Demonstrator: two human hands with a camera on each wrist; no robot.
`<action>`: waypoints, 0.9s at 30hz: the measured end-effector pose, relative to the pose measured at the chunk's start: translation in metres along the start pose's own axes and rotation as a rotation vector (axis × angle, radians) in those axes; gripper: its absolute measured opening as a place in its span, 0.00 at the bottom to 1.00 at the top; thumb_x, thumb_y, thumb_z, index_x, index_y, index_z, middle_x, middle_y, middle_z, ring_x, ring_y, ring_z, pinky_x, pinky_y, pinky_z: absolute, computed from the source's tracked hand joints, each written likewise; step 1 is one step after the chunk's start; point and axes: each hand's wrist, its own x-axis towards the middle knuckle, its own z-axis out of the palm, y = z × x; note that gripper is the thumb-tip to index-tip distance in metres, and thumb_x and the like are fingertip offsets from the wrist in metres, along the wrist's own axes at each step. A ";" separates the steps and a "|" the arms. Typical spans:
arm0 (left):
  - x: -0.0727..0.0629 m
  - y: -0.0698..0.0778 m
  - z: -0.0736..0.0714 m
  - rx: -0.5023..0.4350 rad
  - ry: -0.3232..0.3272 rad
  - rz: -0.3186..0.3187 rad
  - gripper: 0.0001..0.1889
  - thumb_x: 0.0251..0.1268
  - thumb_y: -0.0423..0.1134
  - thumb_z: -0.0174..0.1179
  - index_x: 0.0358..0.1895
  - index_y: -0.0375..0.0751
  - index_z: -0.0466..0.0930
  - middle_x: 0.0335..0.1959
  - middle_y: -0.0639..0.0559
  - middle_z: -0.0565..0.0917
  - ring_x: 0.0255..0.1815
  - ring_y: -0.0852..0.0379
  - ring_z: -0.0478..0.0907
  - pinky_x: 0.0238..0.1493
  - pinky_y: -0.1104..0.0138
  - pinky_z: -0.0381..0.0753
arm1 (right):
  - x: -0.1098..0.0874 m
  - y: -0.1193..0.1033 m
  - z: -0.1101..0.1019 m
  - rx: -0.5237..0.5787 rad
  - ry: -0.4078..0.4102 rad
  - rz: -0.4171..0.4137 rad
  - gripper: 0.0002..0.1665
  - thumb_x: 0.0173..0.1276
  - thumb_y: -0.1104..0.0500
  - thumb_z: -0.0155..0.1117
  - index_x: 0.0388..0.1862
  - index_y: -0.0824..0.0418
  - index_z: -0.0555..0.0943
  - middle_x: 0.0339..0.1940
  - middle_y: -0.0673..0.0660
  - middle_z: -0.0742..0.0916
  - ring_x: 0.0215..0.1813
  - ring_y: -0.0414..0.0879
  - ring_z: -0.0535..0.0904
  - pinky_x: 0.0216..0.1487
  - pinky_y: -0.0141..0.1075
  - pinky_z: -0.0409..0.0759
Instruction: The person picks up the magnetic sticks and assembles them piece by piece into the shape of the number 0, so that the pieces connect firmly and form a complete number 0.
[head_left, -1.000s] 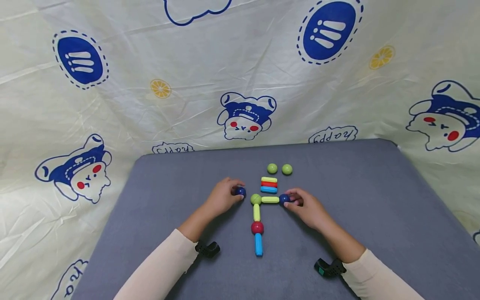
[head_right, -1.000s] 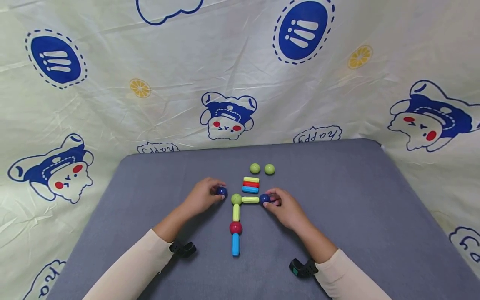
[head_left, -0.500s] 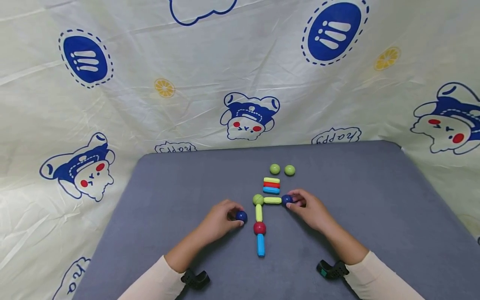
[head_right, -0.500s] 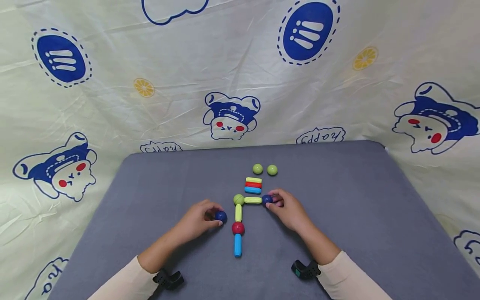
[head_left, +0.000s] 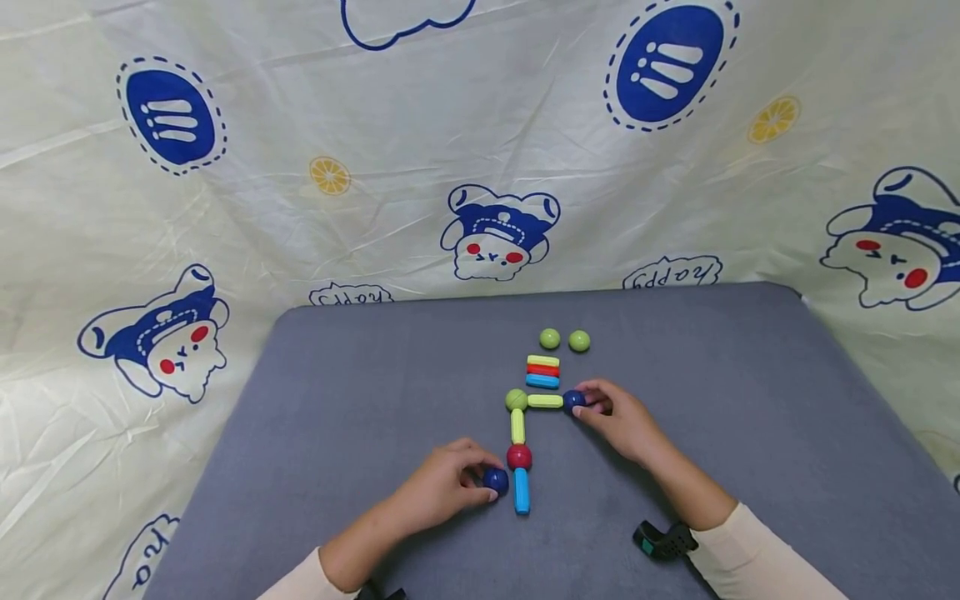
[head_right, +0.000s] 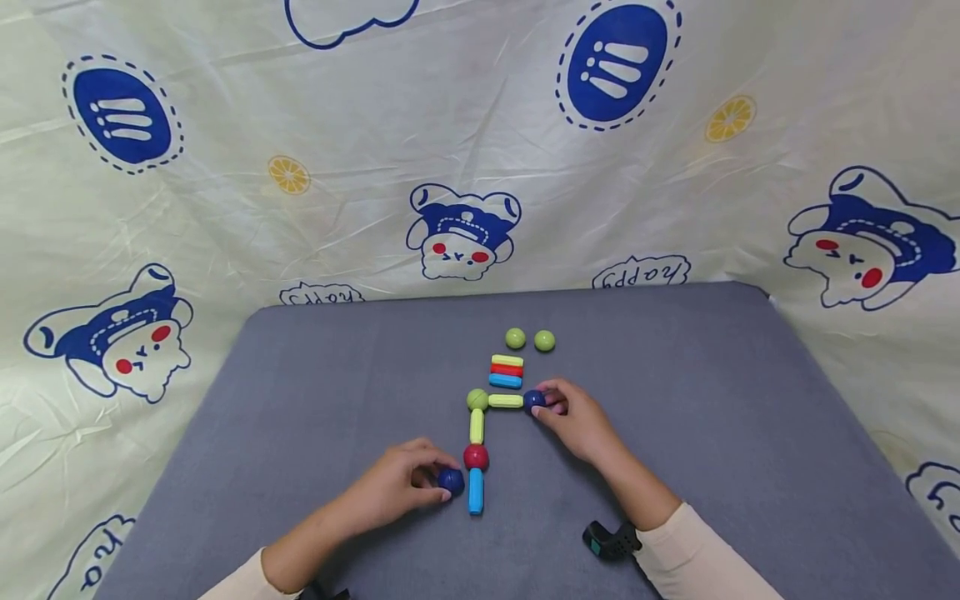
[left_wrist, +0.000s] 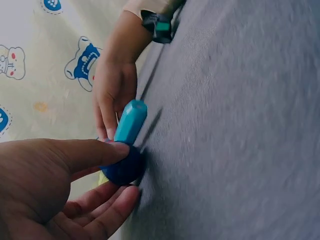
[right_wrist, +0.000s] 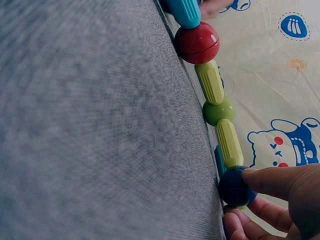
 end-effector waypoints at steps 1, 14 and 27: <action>-0.002 0.001 0.001 -0.009 -0.019 -0.002 0.14 0.62 0.38 0.72 0.51 0.52 0.87 0.42 0.58 0.80 0.41 0.65 0.79 0.41 0.76 0.81 | 0.000 0.000 0.000 0.001 0.002 -0.002 0.21 0.73 0.56 0.65 0.61 0.61 0.78 0.52 0.63 0.84 0.49 0.51 0.79 0.48 0.39 0.75; -0.016 0.010 0.012 -0.087 -0.273 0.086 0.15 0.65 0.41 0.70 0.54 0.57 0.87 0.45 0.63 0.80 0.41 0.72 0.77 0.43 0.77 0.81 | 0.000 0.002 0.000 -0.002 0.000 0.003 0.21 0.73 0.55 0.65 0.61 0.60 0.78 0.52 0.62 0.85 0.49 0.50 0.79 0.47 0.38 0.75; -0.018 0.011 0.030 0.013 -0.186 0.198 0.16 0.71 0.47 0.64 0.60 0.61 0.84 0.43 0.60 0.72 0.37 0.70 0.70 0.36 0.79 0.76 | 0.001 0.003 0.001 -0.008 0.004 0.005 0.20 0.73 0.55 0.65 0.61 0.59 0.78 0.51 0.61 0.85 0.49 0.50 0.80 0.48 0.39 0.75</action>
